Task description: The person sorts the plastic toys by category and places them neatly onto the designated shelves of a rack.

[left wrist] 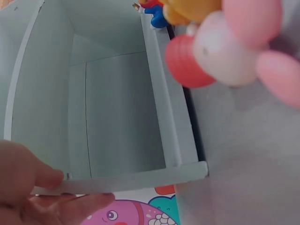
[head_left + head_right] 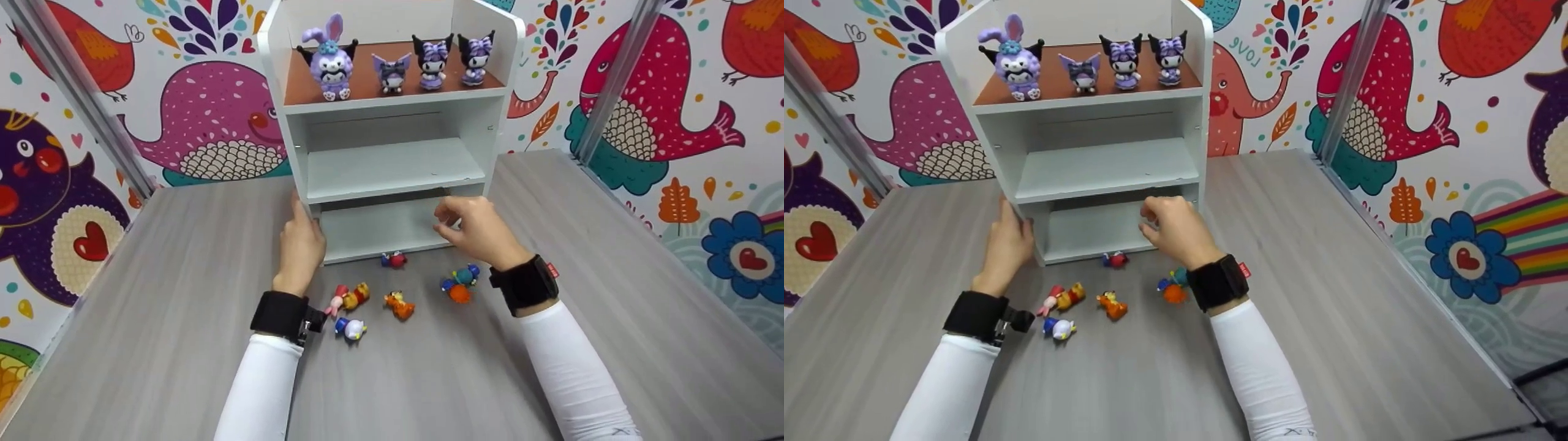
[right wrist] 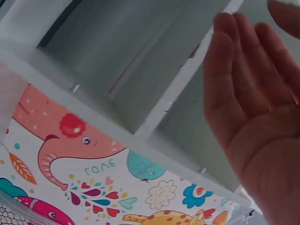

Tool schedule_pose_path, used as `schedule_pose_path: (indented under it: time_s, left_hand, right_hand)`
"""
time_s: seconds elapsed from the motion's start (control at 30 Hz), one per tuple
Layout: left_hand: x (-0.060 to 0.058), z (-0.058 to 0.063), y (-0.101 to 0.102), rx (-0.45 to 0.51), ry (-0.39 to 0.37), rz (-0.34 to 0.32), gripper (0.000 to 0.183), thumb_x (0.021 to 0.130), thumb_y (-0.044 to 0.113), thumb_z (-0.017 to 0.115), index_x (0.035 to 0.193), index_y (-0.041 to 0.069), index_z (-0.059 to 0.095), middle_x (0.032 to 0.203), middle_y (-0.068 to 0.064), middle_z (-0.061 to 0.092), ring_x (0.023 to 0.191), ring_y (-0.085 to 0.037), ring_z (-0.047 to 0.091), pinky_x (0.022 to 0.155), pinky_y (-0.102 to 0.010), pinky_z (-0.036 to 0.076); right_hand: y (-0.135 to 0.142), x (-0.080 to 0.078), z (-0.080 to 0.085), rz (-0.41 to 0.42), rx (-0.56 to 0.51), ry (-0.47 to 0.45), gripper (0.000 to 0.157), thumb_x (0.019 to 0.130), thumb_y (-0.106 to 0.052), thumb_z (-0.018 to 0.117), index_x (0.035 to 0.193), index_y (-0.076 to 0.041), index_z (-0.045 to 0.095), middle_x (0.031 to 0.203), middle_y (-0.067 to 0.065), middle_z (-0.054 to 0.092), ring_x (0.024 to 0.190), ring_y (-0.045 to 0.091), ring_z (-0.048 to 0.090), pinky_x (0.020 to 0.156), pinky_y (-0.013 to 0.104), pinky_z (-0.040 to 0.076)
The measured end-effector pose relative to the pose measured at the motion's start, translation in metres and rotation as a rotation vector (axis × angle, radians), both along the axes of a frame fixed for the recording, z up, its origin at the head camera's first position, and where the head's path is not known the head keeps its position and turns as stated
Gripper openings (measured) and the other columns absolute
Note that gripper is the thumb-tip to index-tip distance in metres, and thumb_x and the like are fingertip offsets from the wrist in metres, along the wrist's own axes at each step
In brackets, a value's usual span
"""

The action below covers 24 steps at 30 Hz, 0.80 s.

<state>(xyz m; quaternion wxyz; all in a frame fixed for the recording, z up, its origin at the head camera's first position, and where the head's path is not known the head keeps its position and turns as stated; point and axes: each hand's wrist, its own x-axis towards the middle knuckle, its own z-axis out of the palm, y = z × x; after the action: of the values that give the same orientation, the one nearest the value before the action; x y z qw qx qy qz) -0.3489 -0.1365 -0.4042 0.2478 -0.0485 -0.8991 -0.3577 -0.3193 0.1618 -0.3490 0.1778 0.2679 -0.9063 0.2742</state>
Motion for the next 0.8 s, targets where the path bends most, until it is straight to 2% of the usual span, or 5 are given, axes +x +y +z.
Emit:
schedule_pose_path:
  time_s: [0.2,0.33,0.43,0.6,0.8]
  left_hand:
    - [0.001,0.002,-0.003,0.025,-0.046,-0.002,0.059,0.1,-0.002,0.049,0.152,-0.005,0.023,0.101,-0.037,0.066,0.087,-0.05,0.069,0.07,-0.055,0.059]
    - [0.001,0.001,-0.003,0.029,-0.056,-0.002,0.06,0.1,-0.002,0.049,0.153,-0.005,0.021,0.101,-0.037,0.066,0.088,-0.05,0.069,0.07,-0.055,0.059]
    - [0.001,0.001,-0.002,0.025,-0.058,-0.003,0.059,0.1,-0.001,0.049,0.152,-0.005,0.022,0.103,-0.037,0.066,0.09,-0.05,0.069,0.071,-0.055,0.058]
    - [0.0,0.001,0.0,0.014,-0.047,0.004,0.056,0.1,-0.001,0.048,0.152,-0.005,0.025,0.104,-0.037,0.066,0.091,-0.051,0.069,0.072,-0.058,0.057]
    - [0.0,0.0,0.001,-0.019,0.006,0.015,0.053,0.1,-0.002,0.048,0.148,-0.009,0.027,0.101,-0.04,0.066,0.089,-0.054,0.067,0.072,-0.062,0.054]
  right_hand:
    - [0.008,-0.009,-0.01,0.023,0.148,-0.26,0.02,0.087,-0.008,0.075,0.106,-0.002,0.072,0.1,0.015,0.075,0.089,0.027,0.071,0.08,0.04,0.06]
    - [0.013,-0.012,-0.017,-0.007,0.296,-0.485,0.036,0.084,-0.01,0.078,0.119,-0.003,0.069,0.115,0.019,0.072,0.101,0.031,0.068,0.088,0.045,0.058]
    - [0.017,-0.013,-0.021,-0.057,0.383,-0.599,0.046,0.082,-0.013,0.081,0.125,-0.007,0.067,0.119,0.017,0.07,0.099,0.028,0.066,0.083,0.042,0.057]
    - [0.021,-0.016,-0.027,-0.068,0.432,-0.629,0.047,0.073,-0.004,0.082,0.118,-0.005,0.068,0.114,0.016,0.07,0.091,0.025,0.064,0.073,0.032,0.055]
    - [0.02,-0.019,-0.033,-0.066,0.473,-0.63,0.047,0.067,0.009,0.08,0.112,-0.003,0.072,0.11,0.015,0.073,0.097,0.026,0.066,0.075,0.032,0.058]
